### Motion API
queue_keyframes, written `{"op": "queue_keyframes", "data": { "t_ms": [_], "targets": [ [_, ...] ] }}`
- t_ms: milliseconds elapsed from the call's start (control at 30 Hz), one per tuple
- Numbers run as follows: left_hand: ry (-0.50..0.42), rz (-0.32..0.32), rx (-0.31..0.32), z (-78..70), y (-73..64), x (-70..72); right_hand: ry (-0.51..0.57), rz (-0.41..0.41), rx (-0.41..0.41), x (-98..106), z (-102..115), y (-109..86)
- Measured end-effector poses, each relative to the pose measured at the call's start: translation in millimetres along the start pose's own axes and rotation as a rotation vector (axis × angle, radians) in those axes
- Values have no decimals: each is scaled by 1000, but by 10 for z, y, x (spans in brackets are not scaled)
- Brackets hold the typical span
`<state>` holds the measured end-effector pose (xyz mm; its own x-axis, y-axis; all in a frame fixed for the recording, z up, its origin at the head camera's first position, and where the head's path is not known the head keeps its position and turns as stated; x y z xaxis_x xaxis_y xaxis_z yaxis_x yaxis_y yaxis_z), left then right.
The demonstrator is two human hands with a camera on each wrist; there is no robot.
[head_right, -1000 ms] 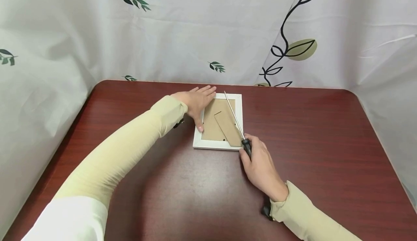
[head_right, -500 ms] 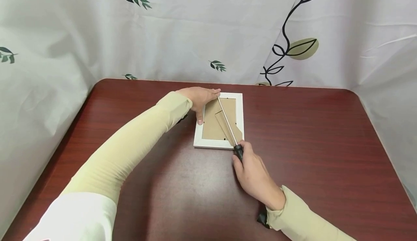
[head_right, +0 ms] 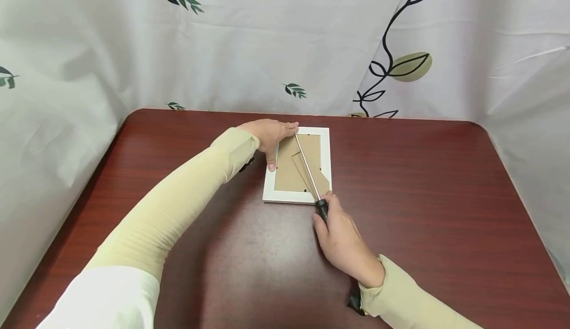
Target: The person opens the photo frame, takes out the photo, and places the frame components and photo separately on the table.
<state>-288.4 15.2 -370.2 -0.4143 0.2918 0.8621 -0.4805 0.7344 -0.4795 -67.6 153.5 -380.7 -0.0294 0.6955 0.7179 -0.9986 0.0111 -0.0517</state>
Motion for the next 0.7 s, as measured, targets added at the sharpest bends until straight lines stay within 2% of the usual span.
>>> {"op": "queue_keyframes", "data": {
  "t_ms": [300,533,700],
  "targets": [
    [-40,-22,37,30,-32,-41,-13,-23,31,7,-63,49],
    [-16,-18,63,4,-113,-44,-24,-11,42,13,-65,107],
    [-18,-40,93,21,-147,-68,-27,-30,68,8,-80,161]
  ]
}}
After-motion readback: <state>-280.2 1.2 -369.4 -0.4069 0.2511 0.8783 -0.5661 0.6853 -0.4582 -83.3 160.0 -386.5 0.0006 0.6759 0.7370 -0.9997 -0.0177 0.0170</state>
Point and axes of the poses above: each hand's wrist, its own y-axis towards the middle knuckle, its own x-axis out of the back of the hand, z = x × y, the point moved 5 cm from there along y, towards the middle knuckle, and after that the axes turned 9 degrees about -x, right-handed, at the moved point
